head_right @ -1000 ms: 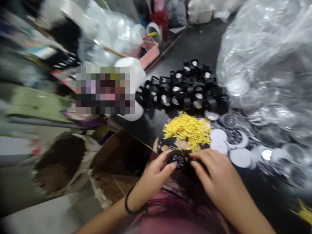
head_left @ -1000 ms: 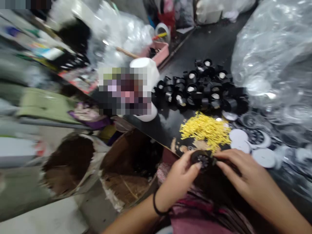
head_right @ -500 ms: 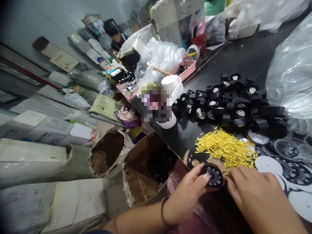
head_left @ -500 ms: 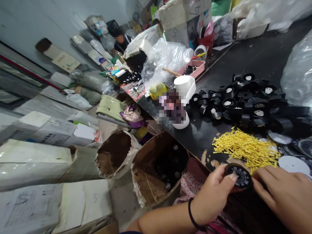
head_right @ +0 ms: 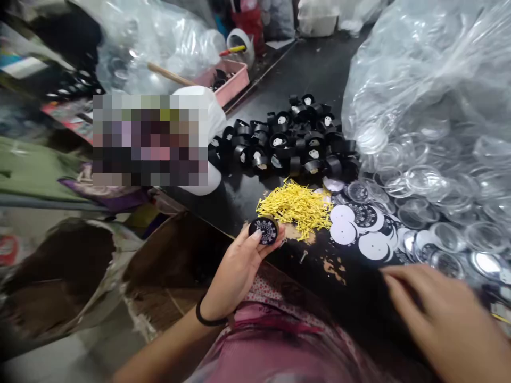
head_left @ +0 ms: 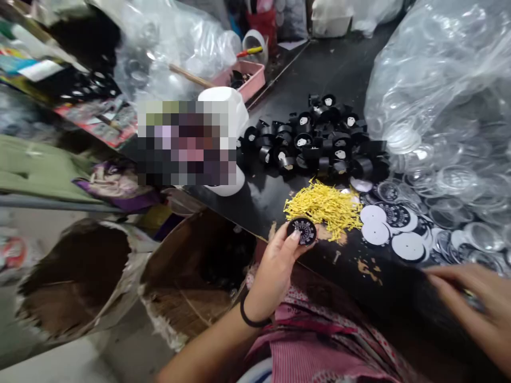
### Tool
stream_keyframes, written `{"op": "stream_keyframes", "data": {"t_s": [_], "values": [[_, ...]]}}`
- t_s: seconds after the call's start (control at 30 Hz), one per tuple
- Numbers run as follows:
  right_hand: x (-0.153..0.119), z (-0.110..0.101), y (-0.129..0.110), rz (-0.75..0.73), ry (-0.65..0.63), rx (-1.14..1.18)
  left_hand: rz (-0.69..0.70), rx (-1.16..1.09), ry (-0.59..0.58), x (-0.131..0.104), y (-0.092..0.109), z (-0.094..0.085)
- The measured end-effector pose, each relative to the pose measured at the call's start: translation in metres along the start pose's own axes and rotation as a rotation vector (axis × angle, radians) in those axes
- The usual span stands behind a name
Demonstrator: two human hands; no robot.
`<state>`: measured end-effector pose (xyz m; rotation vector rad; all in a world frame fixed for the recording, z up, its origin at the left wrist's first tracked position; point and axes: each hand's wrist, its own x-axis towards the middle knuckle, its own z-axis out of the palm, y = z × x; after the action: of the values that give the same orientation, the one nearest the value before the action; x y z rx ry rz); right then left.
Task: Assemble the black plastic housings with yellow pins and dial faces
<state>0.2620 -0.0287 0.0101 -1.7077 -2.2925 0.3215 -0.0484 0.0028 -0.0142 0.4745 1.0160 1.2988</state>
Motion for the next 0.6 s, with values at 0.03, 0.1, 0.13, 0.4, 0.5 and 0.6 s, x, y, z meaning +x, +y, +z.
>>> {"op": "stream_keyframes", "data": {"t_s": [0.03,0.1,0.13,0.4,0.5,0.6], "values": [[0.017,0.004,-0.024,-0.047,-0.017,0.039,-0.016,0.011,-0.029,0.000,-0.001,0.001],[0.050,0.018,-0.065,-0.157,-0.050,0.067,-0.025,0.042,-0.065,-0.003,-0.003,0.001],[0.063,0.026,-0.079,-0.207,-0.052,0.049,-0.026,0.058,-0.070,-0.005,-0.003,0.001],[0.096,0.076,-0.075,-0.528,0.161,-0.104,-0.160,0.102,-0.100,-0.021,0.001,-0.003],[0.101,0.079,-0.071,-0.541,0.195,-0.006,-0.195,-0.012,-0.062,-0.020,-0.003,0.001],[0.101,0.067,-0.079,-0.500,0.205,0.164,-0.291,-0.250,-0.055,-0.018,-0.008,0.006]]}}
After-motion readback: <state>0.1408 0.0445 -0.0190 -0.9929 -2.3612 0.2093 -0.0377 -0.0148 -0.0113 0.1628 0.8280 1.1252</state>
